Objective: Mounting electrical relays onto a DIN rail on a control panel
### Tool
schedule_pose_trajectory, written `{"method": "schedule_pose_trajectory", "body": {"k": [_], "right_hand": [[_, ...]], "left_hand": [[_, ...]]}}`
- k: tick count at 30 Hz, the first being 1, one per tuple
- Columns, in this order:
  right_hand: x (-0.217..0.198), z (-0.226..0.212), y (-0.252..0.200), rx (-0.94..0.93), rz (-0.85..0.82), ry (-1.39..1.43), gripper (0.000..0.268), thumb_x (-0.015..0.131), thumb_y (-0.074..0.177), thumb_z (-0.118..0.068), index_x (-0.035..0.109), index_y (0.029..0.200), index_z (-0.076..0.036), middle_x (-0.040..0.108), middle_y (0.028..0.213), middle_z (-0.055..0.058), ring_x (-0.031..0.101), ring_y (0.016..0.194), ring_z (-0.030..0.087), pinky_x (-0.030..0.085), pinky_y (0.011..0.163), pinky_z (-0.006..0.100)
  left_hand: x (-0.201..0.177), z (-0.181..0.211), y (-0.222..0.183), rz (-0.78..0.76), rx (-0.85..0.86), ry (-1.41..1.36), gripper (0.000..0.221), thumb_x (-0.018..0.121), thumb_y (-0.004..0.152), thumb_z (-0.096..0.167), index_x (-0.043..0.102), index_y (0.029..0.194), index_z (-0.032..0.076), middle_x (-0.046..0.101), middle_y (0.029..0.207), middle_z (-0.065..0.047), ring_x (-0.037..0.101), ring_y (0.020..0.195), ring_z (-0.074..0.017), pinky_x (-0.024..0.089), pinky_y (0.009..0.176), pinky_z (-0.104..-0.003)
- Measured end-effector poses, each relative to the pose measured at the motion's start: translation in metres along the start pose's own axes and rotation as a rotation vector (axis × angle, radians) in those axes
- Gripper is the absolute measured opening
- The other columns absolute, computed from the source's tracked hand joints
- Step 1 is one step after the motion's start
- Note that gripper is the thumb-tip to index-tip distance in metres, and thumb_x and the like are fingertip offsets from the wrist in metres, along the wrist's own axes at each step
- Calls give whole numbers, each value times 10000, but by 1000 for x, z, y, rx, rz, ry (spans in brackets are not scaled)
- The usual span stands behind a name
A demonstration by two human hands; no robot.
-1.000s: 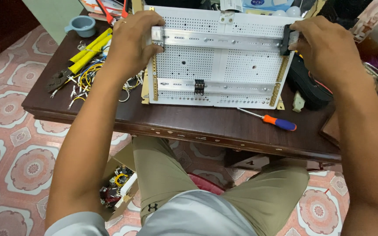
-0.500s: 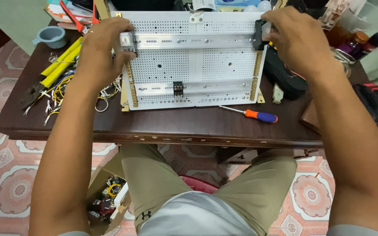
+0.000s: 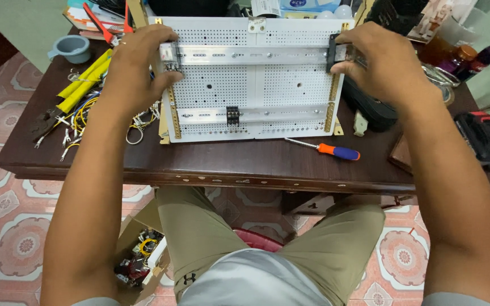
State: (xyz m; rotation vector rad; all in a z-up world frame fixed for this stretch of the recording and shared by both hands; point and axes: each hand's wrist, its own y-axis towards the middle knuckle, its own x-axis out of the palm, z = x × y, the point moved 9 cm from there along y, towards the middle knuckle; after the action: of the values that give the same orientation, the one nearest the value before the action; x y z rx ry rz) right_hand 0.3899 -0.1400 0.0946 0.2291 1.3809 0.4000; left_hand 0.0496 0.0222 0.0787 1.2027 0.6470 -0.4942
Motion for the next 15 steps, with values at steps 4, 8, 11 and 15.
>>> {"method": "schedule_pose_trajectory", "body": {"k": [4,8,11,15], "right_hand": [[-15,10,9,-108,143,258,426,695,1111,-319,703,1339,41,649,1209,217,617,987,362,467,821,457],[-3,30,28,25,5,350,413,606,1122,-189,578,1474,25,493,1301,270,539,1153,455,415,946,536],[-2,33,36,131,-167,404,471,606,1070,-287,596,1476,-47,517,1435,207,527,1246,365,444,930,474],[-6,18,41,286,-483,380,686,603,904,-401,464,1546,-205,275,1717,64,326,1510,310,303,1163,513]], "left_hand": [[-20,11,13,-9,34,54,525,831,973,187,595,1388,-32,606,1404,-233,550,1296,-426,410,1047,-538],[-54,17,20,312,135,271,235,732,1095,238,624,1159,39,664,1167,-139,587,1055,-382,382,806,-472],[-55,-15,11,411,-158,80,560,693,1062,560,568,1254,49,546,1095,-149,585,919,-254,489,749,-385],[-6,-75,-25,468,-618,-223,790,728,933,671,332,1483,266,567,1309,-173,621,1100,-276,525,872,-398]]}}
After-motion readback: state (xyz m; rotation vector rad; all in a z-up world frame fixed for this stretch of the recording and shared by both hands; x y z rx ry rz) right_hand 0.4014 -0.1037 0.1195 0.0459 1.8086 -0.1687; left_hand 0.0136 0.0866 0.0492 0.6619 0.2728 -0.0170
